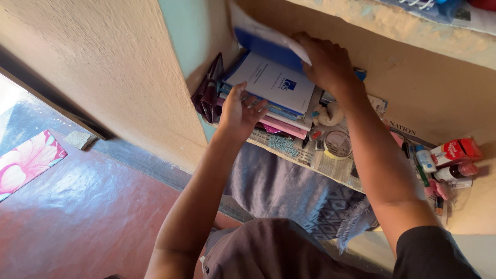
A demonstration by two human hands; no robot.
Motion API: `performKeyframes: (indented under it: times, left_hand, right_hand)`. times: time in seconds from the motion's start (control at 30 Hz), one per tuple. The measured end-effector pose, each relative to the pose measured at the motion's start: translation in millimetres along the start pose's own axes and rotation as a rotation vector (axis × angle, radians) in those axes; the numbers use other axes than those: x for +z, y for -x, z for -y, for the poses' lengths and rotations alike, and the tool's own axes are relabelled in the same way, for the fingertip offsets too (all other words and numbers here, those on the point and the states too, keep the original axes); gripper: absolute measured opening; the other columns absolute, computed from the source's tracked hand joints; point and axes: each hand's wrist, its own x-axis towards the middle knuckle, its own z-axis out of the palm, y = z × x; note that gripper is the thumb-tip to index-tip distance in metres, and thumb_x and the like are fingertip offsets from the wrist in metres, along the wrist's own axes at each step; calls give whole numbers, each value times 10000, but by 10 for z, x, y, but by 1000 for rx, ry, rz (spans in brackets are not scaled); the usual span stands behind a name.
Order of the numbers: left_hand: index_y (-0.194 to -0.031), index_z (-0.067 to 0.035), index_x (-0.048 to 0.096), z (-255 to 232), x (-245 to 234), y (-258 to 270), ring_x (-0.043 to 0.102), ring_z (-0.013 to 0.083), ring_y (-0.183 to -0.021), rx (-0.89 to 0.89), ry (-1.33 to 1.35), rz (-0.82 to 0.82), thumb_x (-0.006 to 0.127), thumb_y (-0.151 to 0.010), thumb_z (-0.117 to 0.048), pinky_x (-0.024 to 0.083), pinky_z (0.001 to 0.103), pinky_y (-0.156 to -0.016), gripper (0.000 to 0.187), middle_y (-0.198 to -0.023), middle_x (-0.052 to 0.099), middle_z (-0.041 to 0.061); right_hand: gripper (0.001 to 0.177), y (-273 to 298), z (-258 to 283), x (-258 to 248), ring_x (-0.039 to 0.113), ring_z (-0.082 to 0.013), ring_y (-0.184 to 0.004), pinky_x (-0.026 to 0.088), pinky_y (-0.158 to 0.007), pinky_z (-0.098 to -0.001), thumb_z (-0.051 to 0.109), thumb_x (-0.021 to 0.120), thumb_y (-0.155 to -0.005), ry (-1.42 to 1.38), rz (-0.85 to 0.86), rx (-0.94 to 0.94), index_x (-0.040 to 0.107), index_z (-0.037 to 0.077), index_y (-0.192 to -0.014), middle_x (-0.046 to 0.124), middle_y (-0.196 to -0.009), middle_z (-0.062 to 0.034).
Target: The person removes books, notebooks, and a cap from a wall shelf and places them on a nearby table. They handle items one by one, including a red cap, several textbooks, and a notebook, then set them down on the table surface.
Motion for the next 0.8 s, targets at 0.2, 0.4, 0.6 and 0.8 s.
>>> performKeyframes:
  times: [0.2,0.4,0.6,0.8]
  left_hand:
    - [-1508,-29,307,7,63,63,444,410,-1369,-2,-62,-116,602,-918,-322,343,565,-1190,722,-1510,328,218]
    - [-1434,16,427,76,37,-52,549,346,-1204,64,-41,-78,613,-954,-310,447,529,-1136,610,-1323,468,208]
    - [-1169,-41,573,208,-30,-185,486,230,-885,99,-116,-362,624,-927,-238,513,463,-931,316,-994,444,89]
    - [-1120,-27,563,268,29,-129,608,244,-846,56,-21,-291,637,-910,-199,600,458,-890,282,-1023,536,109]
  right_hand:
    - [541,-101,13,-67,744,-357,-928,583,-824,-504,70,748,-886,41,-33,32,631,183,-1402,754,-1060,-184]
    - [423,-25,-24,-176,745,-356,-905,587,-824,-503,55,732,-903,-17,-128,28,696,152,-1313,760,-1035,-180]
    - [365,59,-106,-237,750,-339,-901,592,-835,-477,79,731,-944,-70,-156,48,702,144,-1301,766,-1009,-164]
    - [353,141,-111,-187,754,-326,-856,595,-816,-462,111,745,-946,-122,-97,5,701,141,-1295,763,-987,-157]
